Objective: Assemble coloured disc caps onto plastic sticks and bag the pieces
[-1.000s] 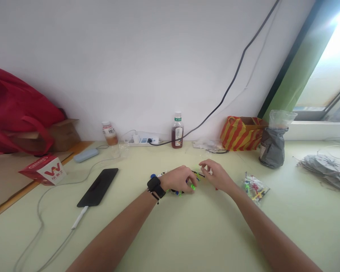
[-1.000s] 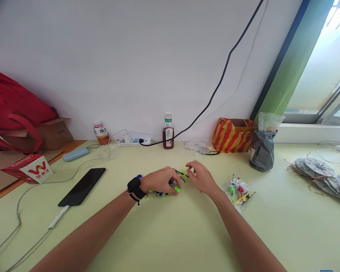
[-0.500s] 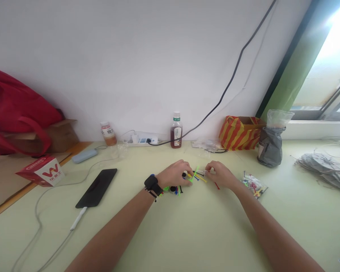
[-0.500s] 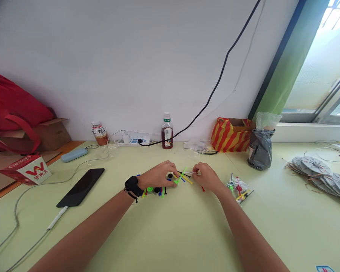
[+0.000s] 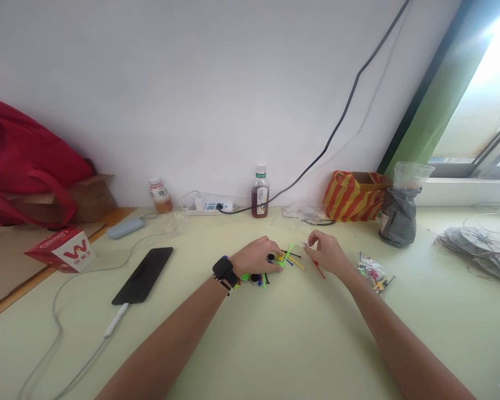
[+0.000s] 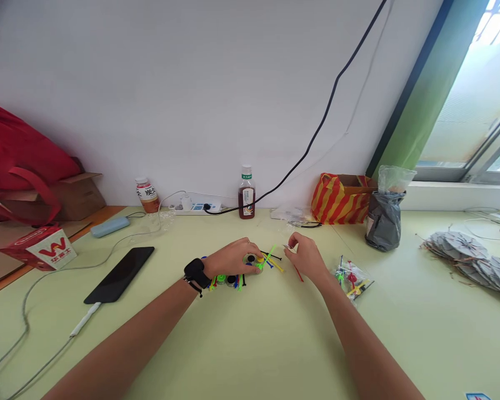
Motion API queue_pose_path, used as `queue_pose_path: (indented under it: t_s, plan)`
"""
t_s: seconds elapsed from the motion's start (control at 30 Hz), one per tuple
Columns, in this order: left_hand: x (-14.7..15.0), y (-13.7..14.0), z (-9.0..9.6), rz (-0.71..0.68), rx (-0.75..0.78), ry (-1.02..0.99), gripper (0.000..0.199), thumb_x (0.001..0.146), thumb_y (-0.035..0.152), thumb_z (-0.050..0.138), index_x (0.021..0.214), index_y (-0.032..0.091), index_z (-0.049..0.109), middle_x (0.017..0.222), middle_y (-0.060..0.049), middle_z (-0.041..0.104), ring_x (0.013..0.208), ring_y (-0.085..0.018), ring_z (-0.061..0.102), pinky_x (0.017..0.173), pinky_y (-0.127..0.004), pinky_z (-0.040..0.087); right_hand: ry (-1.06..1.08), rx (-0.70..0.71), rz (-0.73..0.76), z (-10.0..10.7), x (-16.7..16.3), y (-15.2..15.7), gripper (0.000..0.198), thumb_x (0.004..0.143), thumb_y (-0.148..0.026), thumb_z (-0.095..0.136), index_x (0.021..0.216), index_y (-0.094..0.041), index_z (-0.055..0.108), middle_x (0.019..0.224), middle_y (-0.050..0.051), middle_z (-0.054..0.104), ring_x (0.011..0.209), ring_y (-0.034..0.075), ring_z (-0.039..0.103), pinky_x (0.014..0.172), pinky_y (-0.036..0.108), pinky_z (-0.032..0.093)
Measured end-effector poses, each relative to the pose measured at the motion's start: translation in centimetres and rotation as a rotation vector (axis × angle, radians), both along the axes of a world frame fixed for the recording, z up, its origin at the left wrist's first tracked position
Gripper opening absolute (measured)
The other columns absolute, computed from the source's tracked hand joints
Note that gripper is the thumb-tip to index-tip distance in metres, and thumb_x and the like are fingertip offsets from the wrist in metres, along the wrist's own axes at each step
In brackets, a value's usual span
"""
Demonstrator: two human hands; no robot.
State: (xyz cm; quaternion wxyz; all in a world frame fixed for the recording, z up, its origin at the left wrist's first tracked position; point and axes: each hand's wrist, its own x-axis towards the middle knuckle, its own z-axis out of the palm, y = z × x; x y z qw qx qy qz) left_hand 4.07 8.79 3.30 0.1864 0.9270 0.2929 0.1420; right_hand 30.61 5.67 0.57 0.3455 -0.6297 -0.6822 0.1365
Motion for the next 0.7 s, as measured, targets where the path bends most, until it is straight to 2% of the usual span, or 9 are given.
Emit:
queue_pose_path:
  t_s: [0.13,0.2,0.3,0.4,0.53,0.7]
  plan:
    - [-0.1,0.1,-0.2,0.054,0.021,-0.007,0.032,0.080,0.046,0.080,0.100,0.023,0.074,0.106,-0.005,0.073,0.107,-0.027,0.060,0.091,-0.036,0.047,0.211,-0.016,0.055,0.4,-1.3,-0.5,0.032,0.076,-0.042,0.073,0.083,-0.025,0.048,0.077,-0.001,0.063,0.055,0.015,0.055,0.055,0.028,0.041]
    - [-0.1,0.0,0.0,0.062,0.019,-0.049,0.035,0.079,0.046,0.080,0.105,0.023,0.074,0.108,-0.005,0.073,0.109,-0.027,0.060,0.092,-0.036,0.047,0.330,-0.027,0.093,0.5,-2.2,-0.8,0.040,0.075,-0.047,0.077,0.090,-0.026,0.046,0.079,-0.002,0.061,0.055,0.015,0.055,0.053,0.028,0.041]
    - [0.2,-0.3,0.8,0.071,-0.038,-0.195,0.036,0.088,0.045,0.071,0.117,0.023,0.070,0.117,-0.006,0.072,0.107,-0.024,0.064,0.090,-0.034,0.049,0.458,-0.039,0.181,0.5,-3.8,-1.2,0.047,0.074,-0.052,0.079,0.096,-0.026,0.046,0.079,-0.005,0.057,0.054,0.013,0.052,0.051,0.026,0.041]
    - [0.9,-0.9,1.6,0.070,-0.144,-0.337,0.033,0.095,0.044,0.063,0.120,0.022,0.068,0.114,-0.006,0.074,0.096,-0.020,0.068,0.082,-0.031,0.053,0.520,-0.036,0.249,0.4,-5.2,-1.7,0.043,0.076,-0.047,0.077,0.097,-0.026,0.046,0.078,-0.006,0.055,0.054,0.011,0.050,0.051,0.025,0.041]
    - [1.5,-1.4,2.0,0.028,-0.200,-0.423,0.021,0.093,0.037,0.066,0.104,0.019,0.069,0.095,-0.005,0.074,0.085,-0.017,0.068,0.078,-0.028,0.054,0.565,-0.042,0.290,0.8,-6.2,-2.5,0.041,0.076,-0.038,0.075,0.103,-0.026,0.048,0.082,-0.005,0.059,0.060,0.013,0.057,0.055,0.026,0.044]
    - [1.4,-1.2,2.1,0.022,-0.256,-0.474,0.019,0.091,0.034,0.067,0.097,0.016,0.070,0.090,-0.006,0.074,0.082,-0.016,0.069,0.078,-0.027,0.056,0.701,-0.147,0.382,2.0,-6.2,-2.9,0.027,0.080,-0.032,0.064,0.104,-0.025,0.053,0.084,-0.002,0.063,0.069,0.016,0.065,0.065,0.032,0.051]
